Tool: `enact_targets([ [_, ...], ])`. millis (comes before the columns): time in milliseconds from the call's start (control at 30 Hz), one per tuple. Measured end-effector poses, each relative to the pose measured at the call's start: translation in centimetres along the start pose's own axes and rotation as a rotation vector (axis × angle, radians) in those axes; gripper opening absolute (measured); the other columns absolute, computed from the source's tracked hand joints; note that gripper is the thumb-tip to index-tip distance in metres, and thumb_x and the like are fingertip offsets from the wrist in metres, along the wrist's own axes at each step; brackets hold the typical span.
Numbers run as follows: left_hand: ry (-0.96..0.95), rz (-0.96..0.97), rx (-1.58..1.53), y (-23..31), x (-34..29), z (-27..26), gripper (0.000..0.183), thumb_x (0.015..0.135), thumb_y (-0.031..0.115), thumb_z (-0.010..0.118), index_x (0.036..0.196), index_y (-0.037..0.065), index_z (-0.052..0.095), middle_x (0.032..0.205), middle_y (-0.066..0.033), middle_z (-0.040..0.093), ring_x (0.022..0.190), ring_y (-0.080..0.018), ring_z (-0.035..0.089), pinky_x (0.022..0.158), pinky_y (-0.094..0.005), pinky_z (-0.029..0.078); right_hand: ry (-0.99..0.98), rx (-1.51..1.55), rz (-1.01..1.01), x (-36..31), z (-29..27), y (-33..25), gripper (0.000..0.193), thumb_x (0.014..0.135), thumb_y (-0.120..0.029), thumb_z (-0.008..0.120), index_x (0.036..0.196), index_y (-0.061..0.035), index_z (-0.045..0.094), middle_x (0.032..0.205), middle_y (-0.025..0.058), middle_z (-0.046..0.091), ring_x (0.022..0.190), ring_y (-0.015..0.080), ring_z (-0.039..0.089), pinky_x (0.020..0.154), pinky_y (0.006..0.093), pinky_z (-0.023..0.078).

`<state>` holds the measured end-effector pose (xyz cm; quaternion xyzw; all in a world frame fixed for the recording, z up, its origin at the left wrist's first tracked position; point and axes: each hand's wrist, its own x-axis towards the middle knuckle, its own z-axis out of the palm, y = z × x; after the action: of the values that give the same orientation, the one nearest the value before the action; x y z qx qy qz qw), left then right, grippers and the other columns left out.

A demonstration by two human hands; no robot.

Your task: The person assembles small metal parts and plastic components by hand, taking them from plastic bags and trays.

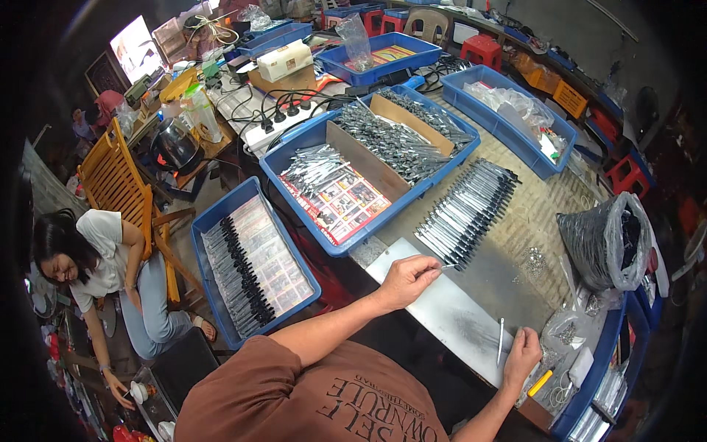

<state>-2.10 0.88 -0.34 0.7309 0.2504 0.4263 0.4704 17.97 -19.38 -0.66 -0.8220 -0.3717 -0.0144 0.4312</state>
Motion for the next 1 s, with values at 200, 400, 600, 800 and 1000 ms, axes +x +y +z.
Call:
enact_targets([
  [200,0.017,0.022,-0.001,-0.19,-0.05,0.07,0.012,0.078,0.009,0.058,0.086,0.0,0.058,0.072,-0.0067,0.057,0.061,-0.0114,0.053,0.056,-0.0235,0.043,-0.008,0.002,0.023,0.07,-0.06,-0.27,0.014,0.081,-0.009,0.053,0.081,0.0045,0.055,0.065,0.0125,0.056,0.057,0.0154,0.05,0.054,0.0286,0.04],
  [400,0.01,0.013,0.002,0.0,-0.04,0.05,0.012,0.078,0.008,0.058,0.085,0.0,0.057,0.072,-0.0064,0.056,0.06,-0.0111,0.052,0.056,-0.0235,0.042,-0.012,0.011,0.029,0.05,-0.06,0.26,0.012,0.08,-0.008,0.053,0.081,0.0042,0.055,0.065,0.0122,0.056,0.057,0.0154,0.05,0.054,0.0286,0.04],
  [600,0.012,0.021,-0.002,-0.12,-0.04,0.04,0.011,0.078,0.008,0.058,0.086,0.0,0.057,0.072,-0.0063,0.056,0.061,-0.0109,0.052,0.056,-0.0233,0.043,-0.018,-0.012,0.027,0.07,-0.12,0.05,0.012,0.08,-0.008,0.053,0.082,0.0044,0.055,0.065,0.0127,0.056,0.057,0.016,0.05,0.054,0.0291,0.041],
  [800,0.003,0.001,-0.019,-0.08,-0.05,0.05,0.011,0.078,0.008,0.058,0.086,0.0,0.058,0.073,-0.0063,0.057,0.062,-0.0107,0.053,0.057,-0.0231,0.043,-0.025,-0.038,0.025,0.1,-0.23,-0.16,0.013,0.08,-0.008,0.053,0.082,0.0048,0.056,0.066,0.0139,0.056,0.057,0.0174,0.05,0.055,0.0299,0.041],
  [1000,0.0,-0.002,-0.013,-0.18,-0.05,0.06,0.012,0.078,0.008,0.057,0.086,0.0,0.058,0.073,-0.0064,0.057,0.063,-0.0106,0.053,0.057,-0.023,0.043,-0.01,-0.032,0.015,0.07,-0.15,-0.18,0.013,0.08,-0.008,0.053,0.082,0.0046,0.055,0.065,0.0138,0.055,0.057,0.0172,0.05,0.055,0.0297,0.041],
])
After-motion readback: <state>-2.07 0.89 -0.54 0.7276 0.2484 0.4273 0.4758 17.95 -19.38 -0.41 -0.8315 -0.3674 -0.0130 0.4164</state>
